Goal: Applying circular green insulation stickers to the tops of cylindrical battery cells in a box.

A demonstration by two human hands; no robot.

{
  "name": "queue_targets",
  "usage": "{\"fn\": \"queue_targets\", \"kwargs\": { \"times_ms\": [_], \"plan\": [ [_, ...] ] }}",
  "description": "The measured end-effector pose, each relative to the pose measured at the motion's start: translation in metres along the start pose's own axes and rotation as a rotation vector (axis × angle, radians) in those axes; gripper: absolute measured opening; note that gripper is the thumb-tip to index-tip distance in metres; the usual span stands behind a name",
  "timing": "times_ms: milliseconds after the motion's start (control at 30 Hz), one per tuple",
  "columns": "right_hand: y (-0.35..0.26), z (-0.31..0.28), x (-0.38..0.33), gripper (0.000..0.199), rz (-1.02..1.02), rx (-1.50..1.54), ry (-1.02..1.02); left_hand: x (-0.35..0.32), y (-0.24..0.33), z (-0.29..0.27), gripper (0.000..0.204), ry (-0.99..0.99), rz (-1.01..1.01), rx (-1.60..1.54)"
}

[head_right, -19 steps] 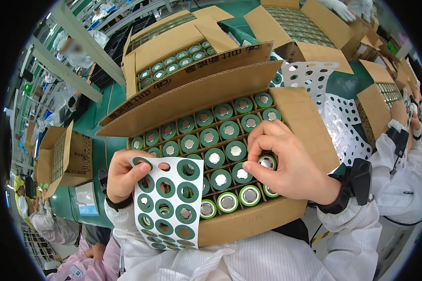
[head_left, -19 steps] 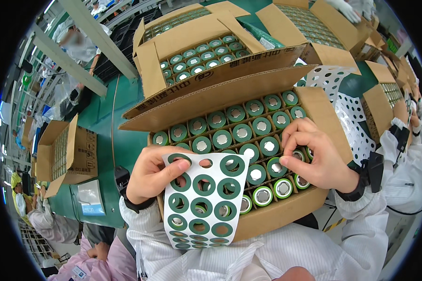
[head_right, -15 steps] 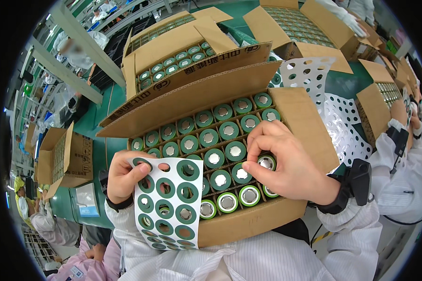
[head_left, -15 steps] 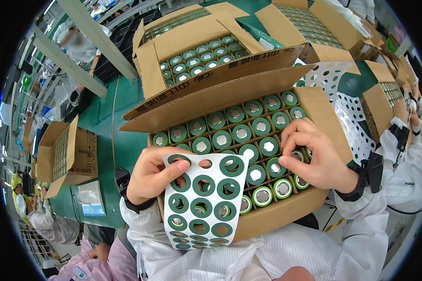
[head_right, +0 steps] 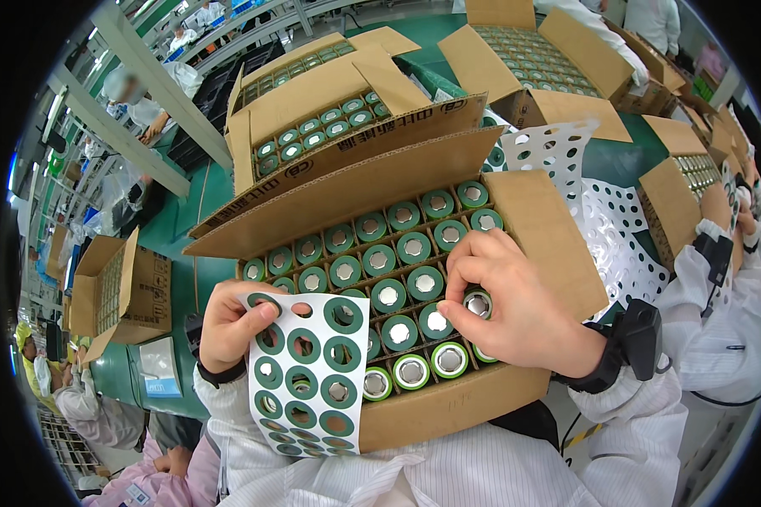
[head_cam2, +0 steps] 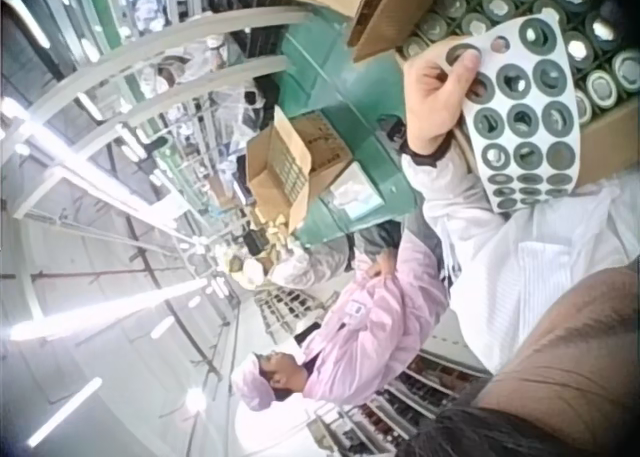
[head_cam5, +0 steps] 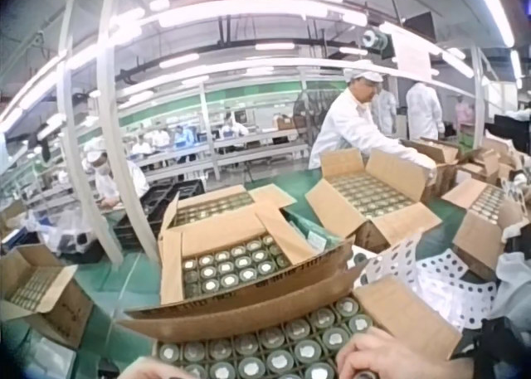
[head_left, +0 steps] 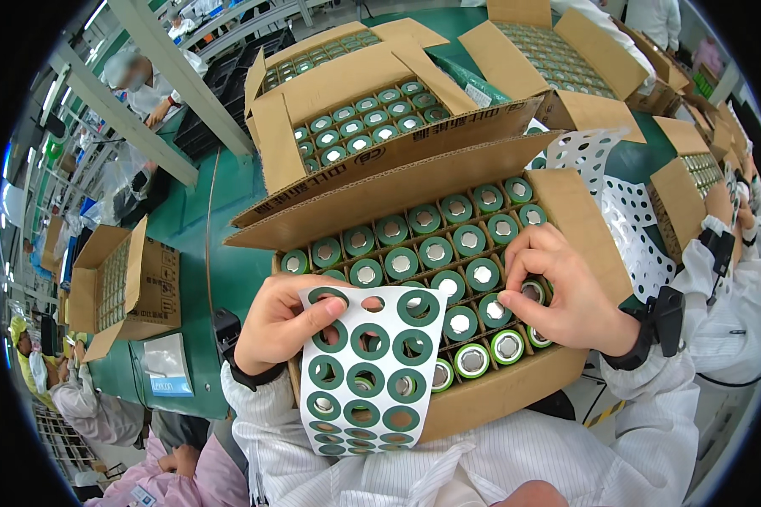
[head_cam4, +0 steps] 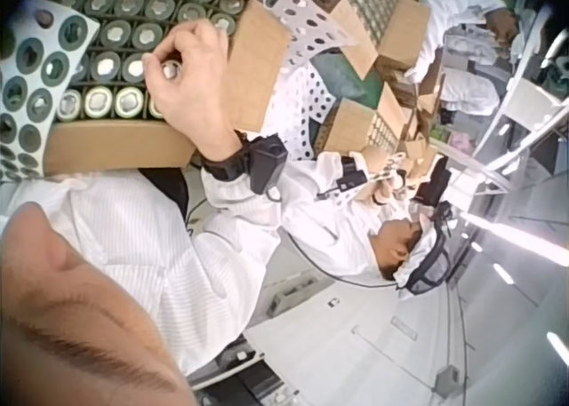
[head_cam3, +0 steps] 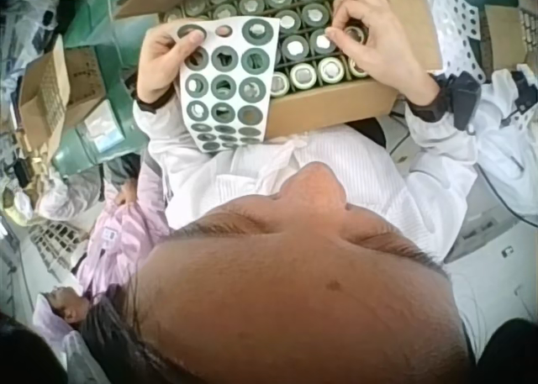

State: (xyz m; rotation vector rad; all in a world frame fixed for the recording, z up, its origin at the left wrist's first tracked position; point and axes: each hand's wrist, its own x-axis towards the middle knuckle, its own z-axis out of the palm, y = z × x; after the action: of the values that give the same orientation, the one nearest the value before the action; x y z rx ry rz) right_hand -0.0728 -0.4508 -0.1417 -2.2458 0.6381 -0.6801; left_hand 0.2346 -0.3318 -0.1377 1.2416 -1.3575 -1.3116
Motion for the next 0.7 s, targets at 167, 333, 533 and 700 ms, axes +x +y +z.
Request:
{"fn": "queue_targets", "kwargs": {
  "times_ms": [167, 333, 533, 700],
  "plan": [
    [-0.003, 0.001, -0.001, 0.015, -0.043, -0.095, -0.004, -0.001, 0.003, 0.001, 0.023, -0.003, -0.017, 0.005],
    [-0.006, 0.002, -0.003, 0.014, -0.078, -0.172, -0.007, 0.001, 0.003, 0.002, 0.023, -0.007, 0.018, 0.031],
    [-0.024, 0.002, -0.002, 0.019, -0.148, -0.500, 0.093, 0.000, 0.003, 0.001, 0.024, 0.000, -0.008, 0.028],
    [-0.020, -0.007, -0.020, 0.023, -0.271, -0.533, 0.036, 0.000, 0.007, 0.002, 0.026, -0.006, -0.006, 0.067]
  ]
}}
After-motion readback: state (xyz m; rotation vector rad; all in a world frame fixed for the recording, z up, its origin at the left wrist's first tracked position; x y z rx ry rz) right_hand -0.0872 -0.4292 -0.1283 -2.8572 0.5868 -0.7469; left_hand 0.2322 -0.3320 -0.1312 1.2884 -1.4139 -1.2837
